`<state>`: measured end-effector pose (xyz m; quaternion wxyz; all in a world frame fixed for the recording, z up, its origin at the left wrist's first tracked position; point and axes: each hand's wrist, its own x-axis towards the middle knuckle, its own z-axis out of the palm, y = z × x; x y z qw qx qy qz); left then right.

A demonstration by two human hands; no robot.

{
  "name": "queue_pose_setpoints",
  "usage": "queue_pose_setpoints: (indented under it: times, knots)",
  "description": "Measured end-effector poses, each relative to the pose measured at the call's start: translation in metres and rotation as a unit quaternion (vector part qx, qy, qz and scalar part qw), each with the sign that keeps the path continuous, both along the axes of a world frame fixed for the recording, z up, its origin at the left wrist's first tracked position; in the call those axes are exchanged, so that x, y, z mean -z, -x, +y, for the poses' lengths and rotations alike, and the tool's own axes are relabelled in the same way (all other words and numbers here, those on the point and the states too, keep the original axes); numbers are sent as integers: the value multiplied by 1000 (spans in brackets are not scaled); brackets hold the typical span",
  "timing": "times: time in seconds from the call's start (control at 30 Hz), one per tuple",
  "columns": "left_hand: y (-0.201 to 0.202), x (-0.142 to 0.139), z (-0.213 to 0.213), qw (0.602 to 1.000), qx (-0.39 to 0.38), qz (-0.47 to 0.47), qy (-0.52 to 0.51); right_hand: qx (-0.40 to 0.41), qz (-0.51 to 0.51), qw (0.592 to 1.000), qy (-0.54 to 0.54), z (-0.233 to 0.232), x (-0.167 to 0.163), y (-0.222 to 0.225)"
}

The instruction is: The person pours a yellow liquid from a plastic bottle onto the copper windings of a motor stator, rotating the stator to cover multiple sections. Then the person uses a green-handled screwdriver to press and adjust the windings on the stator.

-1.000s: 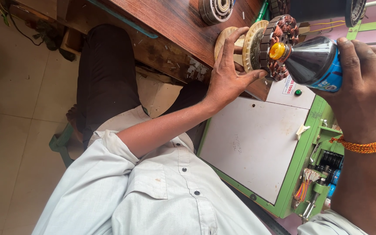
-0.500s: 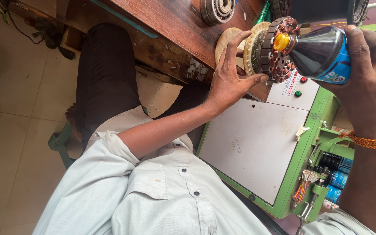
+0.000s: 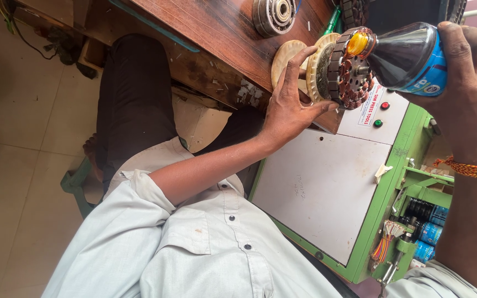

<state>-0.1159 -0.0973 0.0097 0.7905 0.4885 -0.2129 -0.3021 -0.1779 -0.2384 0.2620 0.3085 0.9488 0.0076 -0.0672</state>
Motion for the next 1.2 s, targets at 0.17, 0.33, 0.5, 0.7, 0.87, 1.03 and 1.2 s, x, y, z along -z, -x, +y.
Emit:
queue_pose_setpoints:
  times: [0.17, 0.33, 0.5, 0.7, 0.87, 1.03, 1.2]
  knots:
    - [-1, 1, 1, 1000, -1, -13, -12, -8, -3, 1000, 2, -7, 2, -1]
    - [-2, -1, 6, 1000, 1, -13, -8, -3, -8, 1000, -11, -12, 3, -4]
    - [-7, -7, 11, 1000, 8, 10, 13, 15, -5, 999, 41, -17, 3, -3]
    - [-20, -12, 18, 994, 69, 79, -12, 6, -15, 1000, 18, -32, 10, 3]
    - [-25, -11, 22, 999, 30, 28, -9, 39, -25, 999, -10, -40, 14, 7]
    - [-29, -9, 26, 998, -26, -41, 32, 71, -36, 997, -21, -39, 17, 6]
    - [-37, -11, 33, 999, 18, 5, 27, 123, -33, 991, -33, -38, 19, 7]
